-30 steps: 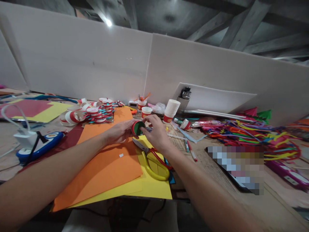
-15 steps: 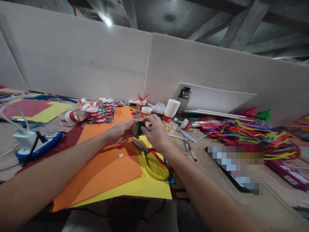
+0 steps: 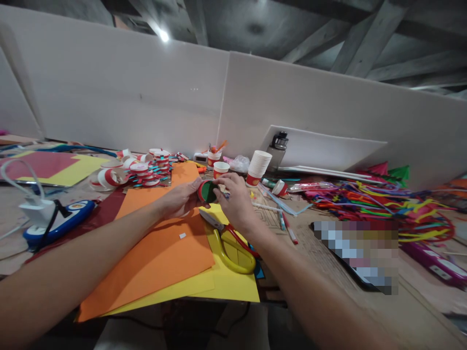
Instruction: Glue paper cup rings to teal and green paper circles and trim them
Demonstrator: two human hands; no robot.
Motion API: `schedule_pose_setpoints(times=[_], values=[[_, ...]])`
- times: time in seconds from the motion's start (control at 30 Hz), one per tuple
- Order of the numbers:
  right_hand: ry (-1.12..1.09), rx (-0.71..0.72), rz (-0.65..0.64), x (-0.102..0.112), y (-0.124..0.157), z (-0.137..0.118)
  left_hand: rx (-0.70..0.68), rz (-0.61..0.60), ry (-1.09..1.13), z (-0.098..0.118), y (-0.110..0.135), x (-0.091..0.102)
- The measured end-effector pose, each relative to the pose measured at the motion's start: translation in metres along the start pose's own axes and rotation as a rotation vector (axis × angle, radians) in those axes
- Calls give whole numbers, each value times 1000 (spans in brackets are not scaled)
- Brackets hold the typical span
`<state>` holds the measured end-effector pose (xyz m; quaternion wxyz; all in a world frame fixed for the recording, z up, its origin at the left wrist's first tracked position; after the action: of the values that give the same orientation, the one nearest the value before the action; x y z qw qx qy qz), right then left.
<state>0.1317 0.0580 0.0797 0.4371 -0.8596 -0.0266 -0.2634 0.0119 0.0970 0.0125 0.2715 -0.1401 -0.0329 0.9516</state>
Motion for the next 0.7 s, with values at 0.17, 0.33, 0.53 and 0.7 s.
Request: schedule_pose_setpoints(times=[0.17,0.33,0.53,0.7], values=[[86,48,29,-3,2,-7,15,39,19,1,1,1],[78,-41,-11,-4,-1,-1,17,-7,-5,-2,2,-1],[23,-79,6,6,-3,-2,20,28,-2,0,2,-1],[-135,-119,-21,5,-2,0,48,69,-18,4,4,0]])
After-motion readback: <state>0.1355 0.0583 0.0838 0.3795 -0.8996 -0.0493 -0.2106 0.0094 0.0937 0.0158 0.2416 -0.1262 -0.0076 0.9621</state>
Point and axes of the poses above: each hand's wrist, its own y-axis away from the middle knuckle, its own x-axis out of the back of the hand, z = x × y, the point moved 7 cm from there along -y, towards the middle knuckle, and after that the axes turned 12 degrees about -y, right-handed, at the moved point
